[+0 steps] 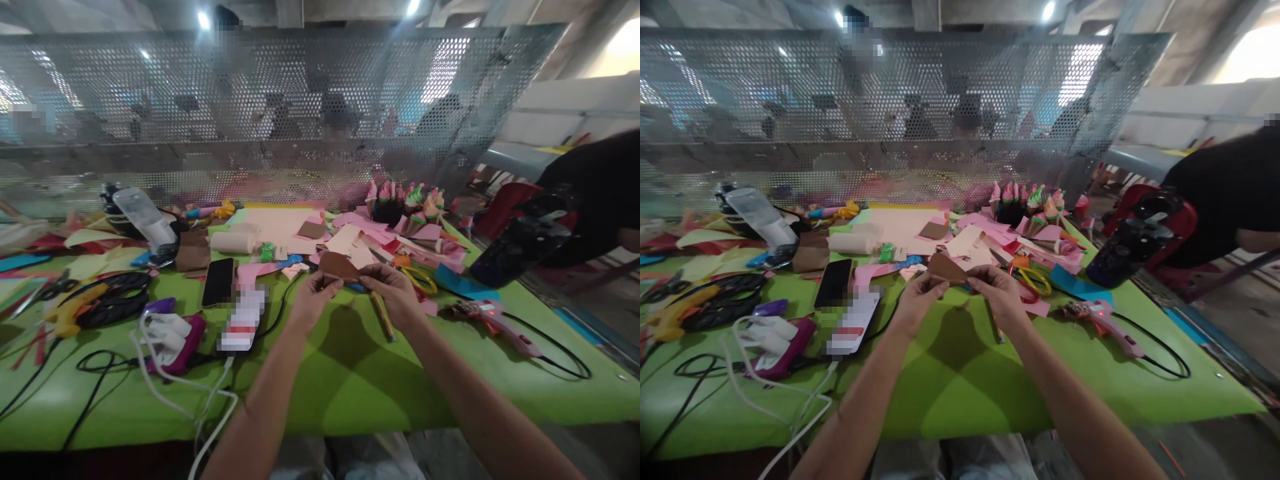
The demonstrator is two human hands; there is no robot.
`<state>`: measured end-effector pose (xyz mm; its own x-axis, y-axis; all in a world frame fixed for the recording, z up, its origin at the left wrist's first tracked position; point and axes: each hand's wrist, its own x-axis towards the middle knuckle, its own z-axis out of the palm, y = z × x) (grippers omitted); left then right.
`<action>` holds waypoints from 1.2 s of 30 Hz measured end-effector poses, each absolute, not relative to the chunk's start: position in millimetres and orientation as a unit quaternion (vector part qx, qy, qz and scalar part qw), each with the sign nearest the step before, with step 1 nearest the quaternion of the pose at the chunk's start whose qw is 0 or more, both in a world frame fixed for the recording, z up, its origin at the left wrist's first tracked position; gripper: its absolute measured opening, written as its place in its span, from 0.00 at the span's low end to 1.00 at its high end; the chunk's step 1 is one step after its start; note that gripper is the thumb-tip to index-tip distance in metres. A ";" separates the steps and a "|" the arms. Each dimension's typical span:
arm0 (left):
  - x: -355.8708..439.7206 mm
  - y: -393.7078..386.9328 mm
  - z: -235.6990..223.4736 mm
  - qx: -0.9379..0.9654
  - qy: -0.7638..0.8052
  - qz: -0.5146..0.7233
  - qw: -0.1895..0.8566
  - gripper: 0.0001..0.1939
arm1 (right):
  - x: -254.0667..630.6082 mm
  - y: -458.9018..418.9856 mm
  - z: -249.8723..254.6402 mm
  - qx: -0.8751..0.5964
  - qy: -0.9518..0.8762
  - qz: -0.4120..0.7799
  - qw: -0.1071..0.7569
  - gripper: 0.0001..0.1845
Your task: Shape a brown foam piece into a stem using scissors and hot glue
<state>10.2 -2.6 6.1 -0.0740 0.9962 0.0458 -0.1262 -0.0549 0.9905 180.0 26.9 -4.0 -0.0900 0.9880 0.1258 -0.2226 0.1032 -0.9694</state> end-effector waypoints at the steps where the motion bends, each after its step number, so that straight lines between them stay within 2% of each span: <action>1: 9.9 -3.2 7.0 0.465 0.468 0.558 0.504 0.18 | 180.2 26.7 -2.6 -0.386 -0.494 0.544 0.558 0.18; 8: 8.2 -2.9 6.8 0.475 0.465 0.558 0.497 0.16 | 183.2 25.9 1.8 -0.383 -0.484 0.545 0.568 0.15; 13: 8.4 0.3 4.4 0.458 0.464 0.588 0.479 0.15 | 184.4 25.8 2.2 -0.380 -0.470 0.575 0.551 0.17; 19: 10.2 -1.3 4.1 0.478 0.459 0.570 0.486 0.12 | 181.8 27.5 -0.6 -0.379 -0.487 0.559 0.554 0.17; 28: 10.4 1.1 1.4 0.461 0.472 0.587 0.469 0.13 | 182.9 27.1 -3.9 -0.399 -0.513 0.508 0.566 0.17; 36: 8.8 0.0 1.3 0.477 0.454 0.590 0.468 0.11 | 181.0 26.9 -9.0 -0.392 -0.519 0.533 0.541 0.20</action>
<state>8.8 0.0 1.3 -0.1074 0.9847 0.1369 -0.1190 -0.1495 0.9816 181.0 26.9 -9.0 -0.1079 0.9837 0.1436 -0.1690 0.1242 -0.9778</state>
